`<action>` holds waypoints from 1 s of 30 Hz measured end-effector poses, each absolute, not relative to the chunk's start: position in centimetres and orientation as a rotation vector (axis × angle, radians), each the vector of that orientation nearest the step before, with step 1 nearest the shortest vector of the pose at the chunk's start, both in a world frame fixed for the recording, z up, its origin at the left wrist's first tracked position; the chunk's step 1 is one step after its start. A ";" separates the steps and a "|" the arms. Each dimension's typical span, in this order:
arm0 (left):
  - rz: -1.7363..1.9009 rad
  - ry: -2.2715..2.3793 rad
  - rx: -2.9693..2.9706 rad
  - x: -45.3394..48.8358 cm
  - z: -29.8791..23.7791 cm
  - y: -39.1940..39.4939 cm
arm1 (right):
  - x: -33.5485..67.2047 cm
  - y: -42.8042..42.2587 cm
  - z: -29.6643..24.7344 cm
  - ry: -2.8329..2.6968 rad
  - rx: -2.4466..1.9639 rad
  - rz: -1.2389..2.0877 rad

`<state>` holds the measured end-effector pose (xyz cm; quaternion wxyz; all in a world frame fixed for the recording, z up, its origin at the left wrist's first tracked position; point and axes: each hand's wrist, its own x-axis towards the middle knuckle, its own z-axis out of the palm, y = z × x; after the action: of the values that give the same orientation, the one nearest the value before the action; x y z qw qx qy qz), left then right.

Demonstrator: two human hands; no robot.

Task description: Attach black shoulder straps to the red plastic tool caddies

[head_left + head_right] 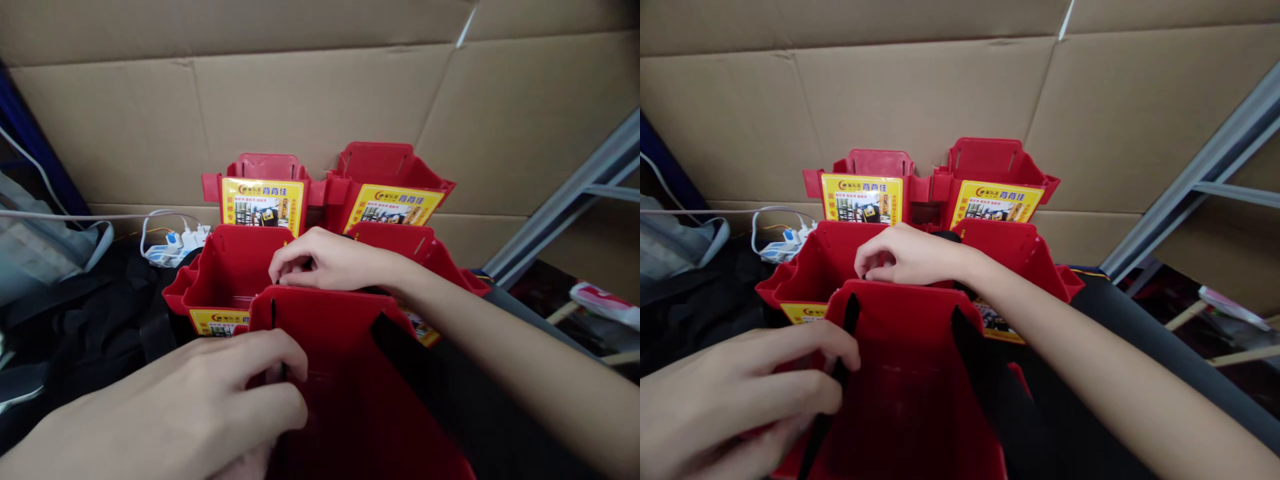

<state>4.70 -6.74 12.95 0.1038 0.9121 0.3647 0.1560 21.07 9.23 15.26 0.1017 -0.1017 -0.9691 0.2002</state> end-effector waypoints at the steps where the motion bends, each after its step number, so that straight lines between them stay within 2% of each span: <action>1: 0.467 1.113 2.675 4.5 12.9 -6.9 | 21.3 9.4 15.3 -2.861 -0.310 0.520; 4: 0.560 1.216 2.656 3.9 13.0 -6.8 | 22.1 10.3 15.5 -2.849 -0.374 0.349; 6: 0.788 1.351 2.604 3.6 13.2 -5.8 | 22.8 11.0 15.6 -2.827 -0.454 0.285; 8: 1.019 1.520 2.425 3.5 13.4 -3.9 | 23.5 11.5 15.6 -2.800 -0.539 0.258; 10: 1.067 1.586 2.198 3.4 13.7 -1.4 | 24.1 11.7 15.5 -2.770 -0.590 0.244; 14: 0.626 1.411 1.928 3.6 14.4 3.1 | 24.8 11.2 15.1 -2.701 -0.601 0.216; 18: 0.163 1.155 1.990 4.0 15.2 5.0 | 25.1 10.1 14.4 -2.631 -0.642 0.270; 25: 0.207 1.350 2.579 5.3 16.1 5.2 | 24.5 9.1 13.3 -2.582 -0.609 0.290; 30: 0.076 1.458 2.375 4.8 15.9 4.6 | 26.3 11.2 13.5 -2.372 -0.909 -0.123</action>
<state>4.79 4.59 15.90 0.1758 0.8386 0.5148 0.0267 26.28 11.17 13.49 0.2950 -0.3414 -0.8912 -0.0461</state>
